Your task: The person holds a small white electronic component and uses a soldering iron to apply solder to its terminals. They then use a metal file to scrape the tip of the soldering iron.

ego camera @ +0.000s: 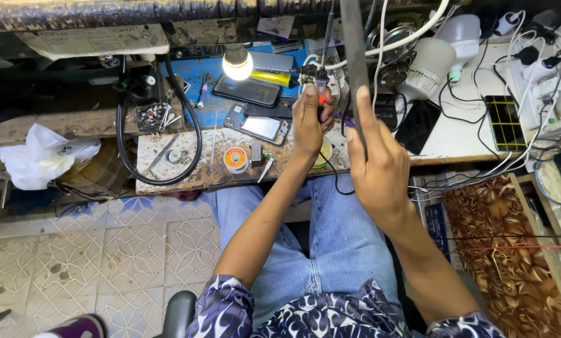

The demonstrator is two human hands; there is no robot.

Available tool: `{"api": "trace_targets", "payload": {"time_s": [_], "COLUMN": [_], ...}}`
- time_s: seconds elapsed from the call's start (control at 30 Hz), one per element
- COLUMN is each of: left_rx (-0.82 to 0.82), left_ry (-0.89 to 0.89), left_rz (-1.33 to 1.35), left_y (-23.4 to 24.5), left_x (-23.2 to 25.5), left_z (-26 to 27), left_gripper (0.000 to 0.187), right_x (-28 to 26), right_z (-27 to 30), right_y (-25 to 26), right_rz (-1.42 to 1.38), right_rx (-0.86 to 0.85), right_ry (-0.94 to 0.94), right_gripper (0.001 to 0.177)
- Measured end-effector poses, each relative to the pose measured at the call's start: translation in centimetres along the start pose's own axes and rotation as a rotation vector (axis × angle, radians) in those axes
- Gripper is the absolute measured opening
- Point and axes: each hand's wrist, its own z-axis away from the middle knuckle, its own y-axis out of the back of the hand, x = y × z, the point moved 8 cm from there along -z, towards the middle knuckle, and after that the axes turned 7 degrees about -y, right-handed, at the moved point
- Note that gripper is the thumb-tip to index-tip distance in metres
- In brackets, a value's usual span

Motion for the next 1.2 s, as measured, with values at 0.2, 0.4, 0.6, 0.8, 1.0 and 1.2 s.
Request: {"api": "trace_targets", "payload": {"time_s": [0.2,0.4,0.6,0.8,1.0,1.2], "left_rx": [0.001,0.038,-0.003,0.078,0.039,-0.059], "left_ry": [-0.008,0.016,-0.022,-0.041,0.021,0.072], "left_rz": [-0.024,0.005,-0.053,-0.073,-0.015,0.031], "left_y": [-0.5,-0.3,0.0,0.2,0.0,-1.3], "left_x": [0.5,0.1,1.1,2.2,2.1,1.3], "left_z": [0.5,0.2,0.4,0.9,1.1,0.8], "left_gripper": [0.048,0.047,0.046,0.044,0.034,0.032], "right_x": [1.6,0.3,-0.1,-0.4,0.3,0.2], "right_z": [-1.4,-11.1,-7.3,-2.7,-1.5,-1.2], "right_y": [-2.8,-2.1,2.2,3.7,4.3,3.5], "right_rz": [0.292,0.248,-0.041,-0.153,-0.172,-0.22], "right_rx": [-0.036,-0.068,0.105,0.062,0.061,0.013], "right_ry": [-0.075,-0.038,0.009,0.061,0.049,0.027], "right_gripper": [0.063,0.058,0.056,0.054,0.052,0.053]}}
